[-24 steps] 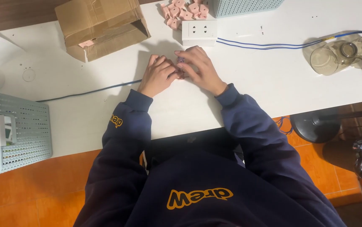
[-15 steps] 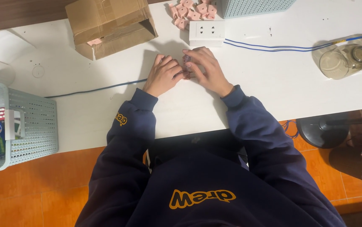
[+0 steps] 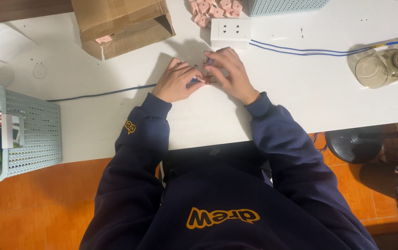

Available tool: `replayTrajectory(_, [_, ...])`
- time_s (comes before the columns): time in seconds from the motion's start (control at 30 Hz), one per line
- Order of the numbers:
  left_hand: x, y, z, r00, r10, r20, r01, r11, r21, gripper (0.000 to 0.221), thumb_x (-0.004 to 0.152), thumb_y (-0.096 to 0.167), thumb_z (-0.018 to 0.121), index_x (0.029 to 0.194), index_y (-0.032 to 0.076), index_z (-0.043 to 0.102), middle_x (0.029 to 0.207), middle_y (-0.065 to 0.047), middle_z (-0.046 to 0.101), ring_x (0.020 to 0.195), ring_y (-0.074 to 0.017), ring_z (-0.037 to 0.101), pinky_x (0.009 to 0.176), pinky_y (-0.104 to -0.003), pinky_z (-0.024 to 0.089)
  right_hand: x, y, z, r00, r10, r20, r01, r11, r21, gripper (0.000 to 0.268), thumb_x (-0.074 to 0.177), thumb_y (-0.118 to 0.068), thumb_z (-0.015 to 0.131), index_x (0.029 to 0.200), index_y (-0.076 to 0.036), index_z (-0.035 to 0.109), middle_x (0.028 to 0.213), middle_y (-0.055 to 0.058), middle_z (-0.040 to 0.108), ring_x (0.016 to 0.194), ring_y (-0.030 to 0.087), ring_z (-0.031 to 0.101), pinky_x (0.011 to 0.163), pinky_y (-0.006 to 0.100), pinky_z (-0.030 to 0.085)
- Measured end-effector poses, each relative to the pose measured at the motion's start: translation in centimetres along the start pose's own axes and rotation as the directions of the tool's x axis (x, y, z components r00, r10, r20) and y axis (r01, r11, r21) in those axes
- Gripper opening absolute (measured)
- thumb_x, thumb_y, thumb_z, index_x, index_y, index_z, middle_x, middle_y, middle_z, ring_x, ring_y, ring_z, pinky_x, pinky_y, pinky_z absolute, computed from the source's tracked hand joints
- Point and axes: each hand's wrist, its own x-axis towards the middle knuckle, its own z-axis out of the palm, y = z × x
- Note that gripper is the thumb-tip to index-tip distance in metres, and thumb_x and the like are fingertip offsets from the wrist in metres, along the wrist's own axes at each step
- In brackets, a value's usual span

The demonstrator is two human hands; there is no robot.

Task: The person assembles a power plug by inserting the metal prongs into the plastic housing and securing the outer cover.

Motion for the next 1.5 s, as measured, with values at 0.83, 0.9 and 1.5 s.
replayTrajectory(0.83, [-0.4,-0.3,-0.4,0.998,0.059,-0.027,-0.059,0.998,0.019,0.023,0.116,0.036,0.096,0.108,0.019,0.083,0.073,0.005,0.053,0.077,-0.0198,0.052,0.101,-0.037,0.042,0.1,-0.7,-0.8,0.997,0.014,0.082,-0.012,1.000,-0.027,0.026,0.129,-0.017,0.067,0.153,-0.008,0.062,0.107,0.012,0.071,0.105,0.031,0.062,0.104,0.046,0.050])
replayTrajectory(0.9, [-0.5,-0.6,0.0,0.996,0.074,-0.043,-0.072,0.996,0.060,0.024,0.115,0.037,0.096,0.106,0.019,0.084,0.076,0.005,0.056,0.080,-0.0199,0.050,0.100,-0.037,0.041,0.2,-0.8,-0.8,0.996,0.003,0.092,0.000,0.999,-0.033,0.025,0.127,-0.019,0.071,0.147,-0.005,0.068,0.111,0.012,0.071,0.107,0.032,0.062,0.104,0.047,0.049])
replayTrajectory(1.5, [-0.7,-1.2,0.1,0.991,0.106,-0.082,-0.091,0.980,0.175,0.030,0.112,0.047,0.101,0.106,0.023,0.084,0.082,0.005,0.067,0.085,-0.0197,0.056,0.097,-0.037,0.043,0.1,-0.5,-0.7,0.998,0.011,0.067,-0.008,0.999,-0.049,0.023,0.128,-0.017,0.070,0.149,-0.008,0.065,0.099,0.008,0.071,0.099,0.029,0.062,0.101,0.044,0.048])
